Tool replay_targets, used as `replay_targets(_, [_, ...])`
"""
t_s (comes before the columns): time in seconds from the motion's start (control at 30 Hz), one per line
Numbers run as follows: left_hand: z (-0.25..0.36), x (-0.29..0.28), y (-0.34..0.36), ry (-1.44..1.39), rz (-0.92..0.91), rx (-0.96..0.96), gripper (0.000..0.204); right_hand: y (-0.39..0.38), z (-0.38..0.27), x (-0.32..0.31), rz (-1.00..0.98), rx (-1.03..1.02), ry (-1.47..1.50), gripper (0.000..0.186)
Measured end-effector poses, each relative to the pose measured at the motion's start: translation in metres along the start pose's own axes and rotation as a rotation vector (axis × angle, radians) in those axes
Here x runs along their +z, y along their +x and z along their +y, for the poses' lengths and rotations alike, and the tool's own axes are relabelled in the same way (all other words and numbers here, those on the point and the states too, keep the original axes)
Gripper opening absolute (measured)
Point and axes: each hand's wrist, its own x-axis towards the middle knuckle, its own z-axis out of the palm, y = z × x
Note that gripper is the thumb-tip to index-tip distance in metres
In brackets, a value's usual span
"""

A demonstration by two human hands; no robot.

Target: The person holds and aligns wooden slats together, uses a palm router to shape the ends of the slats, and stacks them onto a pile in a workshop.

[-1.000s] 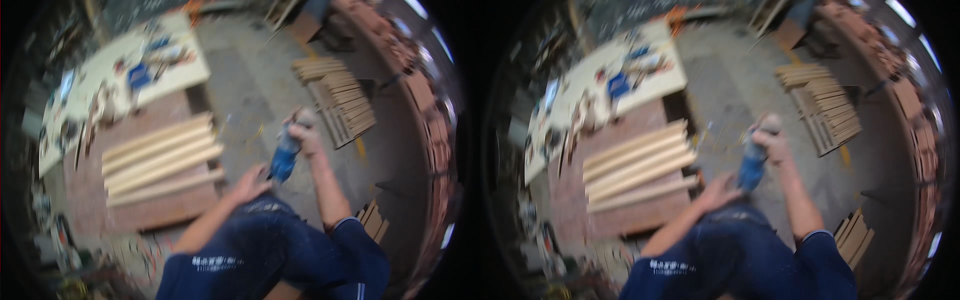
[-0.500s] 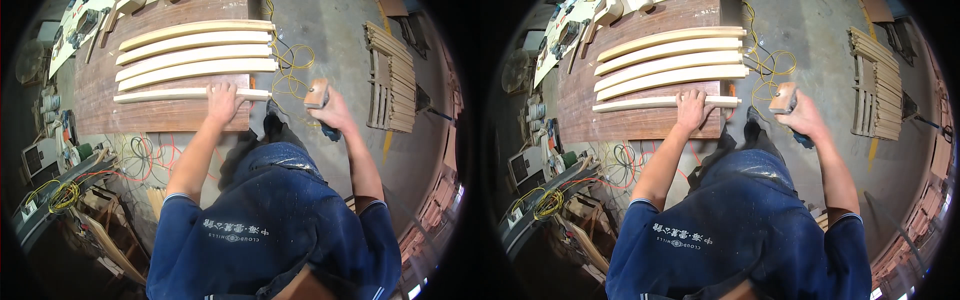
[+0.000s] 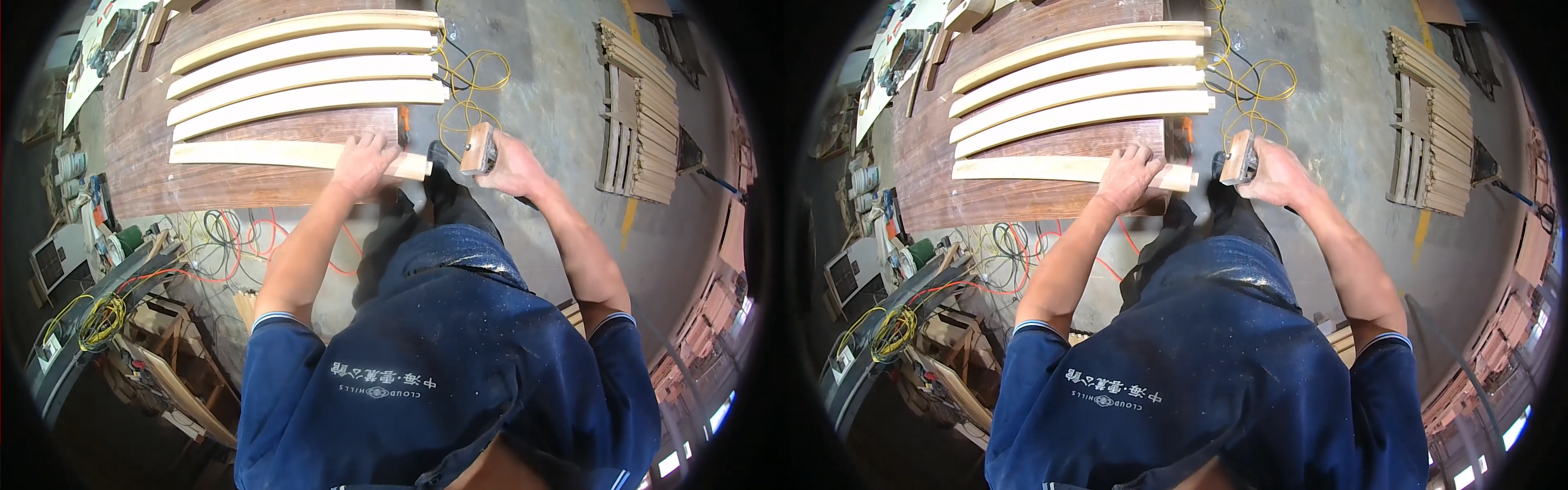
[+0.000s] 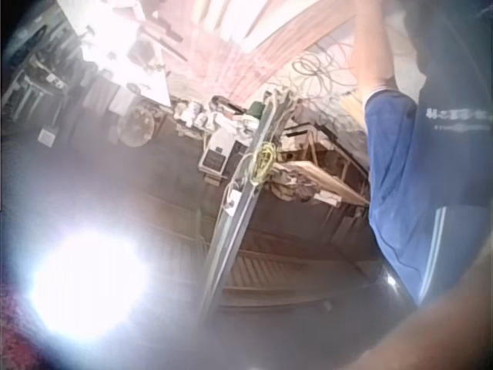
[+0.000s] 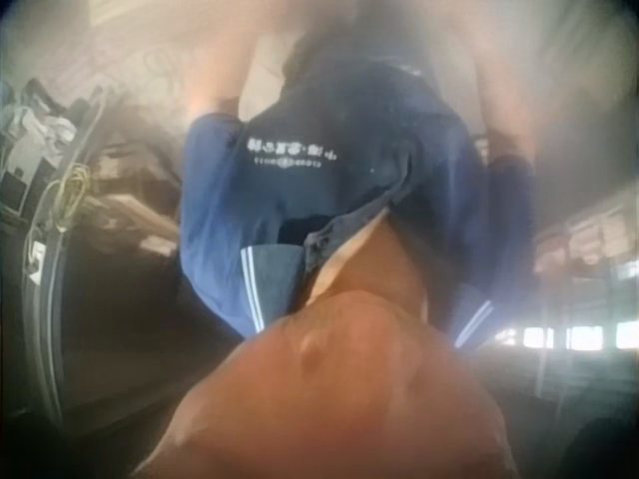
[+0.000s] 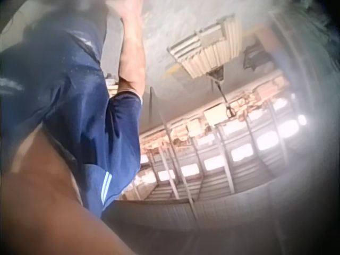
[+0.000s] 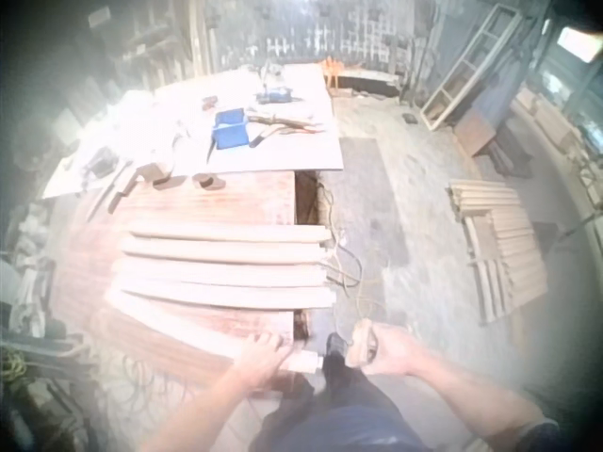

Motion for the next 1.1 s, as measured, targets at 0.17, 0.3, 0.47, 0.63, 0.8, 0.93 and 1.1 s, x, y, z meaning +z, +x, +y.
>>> replay_targets(0.17, [0.019,-0.019,0.027,-0.136,0.037,-0.112,0.060,0.009,0.004,0.008,-0.065,-0.097,-0.126,0.059])
replay_targets(0.3, [0.023,-0.020,0.035,-0.152,0.027,-0.180,0.059,0.016,0.008,0.024,-0.049,-0.144,-0.200,0.056])
replay_targets(0.47, [0.025,-0.024,0.036,-0.161,0.020,-0.227,0.060,0.029,0.008,0.038,-0.109,-0.102,-0.373,0.049])
replay_targets(0.63, [0.025,-0.024,0.037,-0.167,0.011,-0.233,0.060,0.034,0.010,0.044,-0.108,-0.170,-0.466,0.051])
replay_targets(0.8, [0.025,-0.026,0.037,-0.188,-0.007,-0.234,0.060,0.037,0.006,0.042,-0.118,-0.168,-0.504,0.054])
replay_targets(0.93, [0.025,-0.024,0.036,-0.199,0.034,-0.232,0.057,0.043,0.002,0.040,-0.150,-0.135,-0.510,0.053])
replay_targets(1.1, [0.024,-0.024,0.036,-0.221,0.030,-0.224,0.059,0.044,0.004,0.040,-0.123,-0.168,-0.516,0.052])
